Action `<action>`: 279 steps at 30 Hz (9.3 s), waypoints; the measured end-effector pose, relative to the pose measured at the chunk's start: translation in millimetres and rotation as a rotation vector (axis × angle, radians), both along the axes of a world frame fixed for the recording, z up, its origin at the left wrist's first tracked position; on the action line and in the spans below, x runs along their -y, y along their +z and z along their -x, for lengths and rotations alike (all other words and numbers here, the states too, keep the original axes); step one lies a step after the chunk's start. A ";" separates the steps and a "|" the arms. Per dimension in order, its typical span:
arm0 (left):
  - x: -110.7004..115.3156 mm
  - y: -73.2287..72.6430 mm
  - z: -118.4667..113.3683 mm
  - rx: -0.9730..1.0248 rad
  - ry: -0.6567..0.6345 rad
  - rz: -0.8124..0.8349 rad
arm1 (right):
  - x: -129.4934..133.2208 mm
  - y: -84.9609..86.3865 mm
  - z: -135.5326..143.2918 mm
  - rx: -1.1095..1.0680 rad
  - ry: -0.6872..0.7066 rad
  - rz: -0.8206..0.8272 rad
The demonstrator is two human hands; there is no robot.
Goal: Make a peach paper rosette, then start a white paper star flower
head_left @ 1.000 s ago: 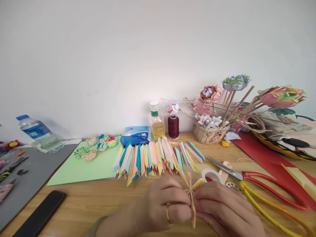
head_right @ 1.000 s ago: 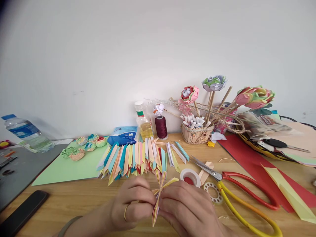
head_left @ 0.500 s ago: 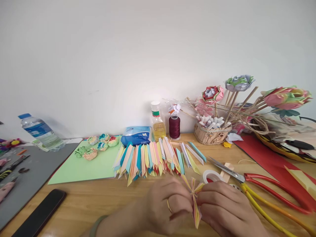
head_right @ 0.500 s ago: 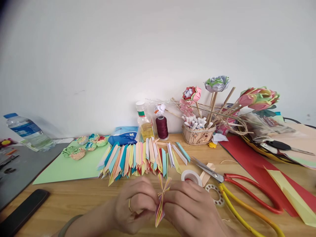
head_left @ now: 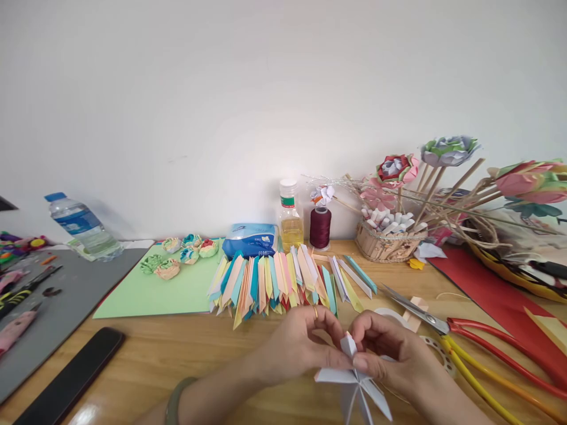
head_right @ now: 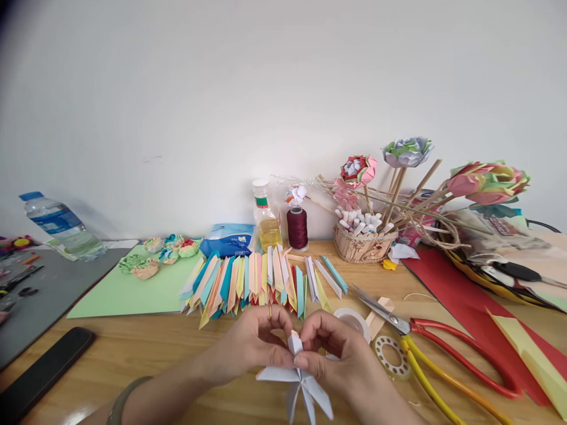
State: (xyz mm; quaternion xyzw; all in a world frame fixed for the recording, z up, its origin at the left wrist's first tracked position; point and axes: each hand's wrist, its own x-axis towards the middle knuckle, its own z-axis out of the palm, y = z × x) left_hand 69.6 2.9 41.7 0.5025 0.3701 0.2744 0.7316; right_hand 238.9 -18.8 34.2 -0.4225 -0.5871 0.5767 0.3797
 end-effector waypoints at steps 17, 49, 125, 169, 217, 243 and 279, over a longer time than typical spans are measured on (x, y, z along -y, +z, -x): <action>0.5 0.8 -0.9 0.057 0.043 0.140 | 2.9 1.2 -0.1 0.031 -0.029 0.050; -5.0 10.4 8.5 -0.074 0.019 0.082 | 5.0 -3.0 0.9 0.008 -0.027 0.069; 0.2 17.7 4.2 -0.105 -0.038 0.117 | 3.0 -0.3 -0.9 -0.021 0.126 0.232; 4.6 19.6 4.9 -0.070 0.008 0.135 | 13.9 3.9 3.2 0.325 0.073 -0.208; 10.0 -5.1 0.9 -0.242 0.230 -0.995 | 8.4 -7.4 -11.9 0.656 -0.457 -1.066; 10.5 -10.8 -0.6 0.205 0.127 -0.441 | -2.2 13.7 -6.7 0.110 -0.088 -0.019; 12.1 -11.4 -0.2 0.239 0.160 -0.441 | 1.1 8.9 -9.1 -0.106 -0.068 0.157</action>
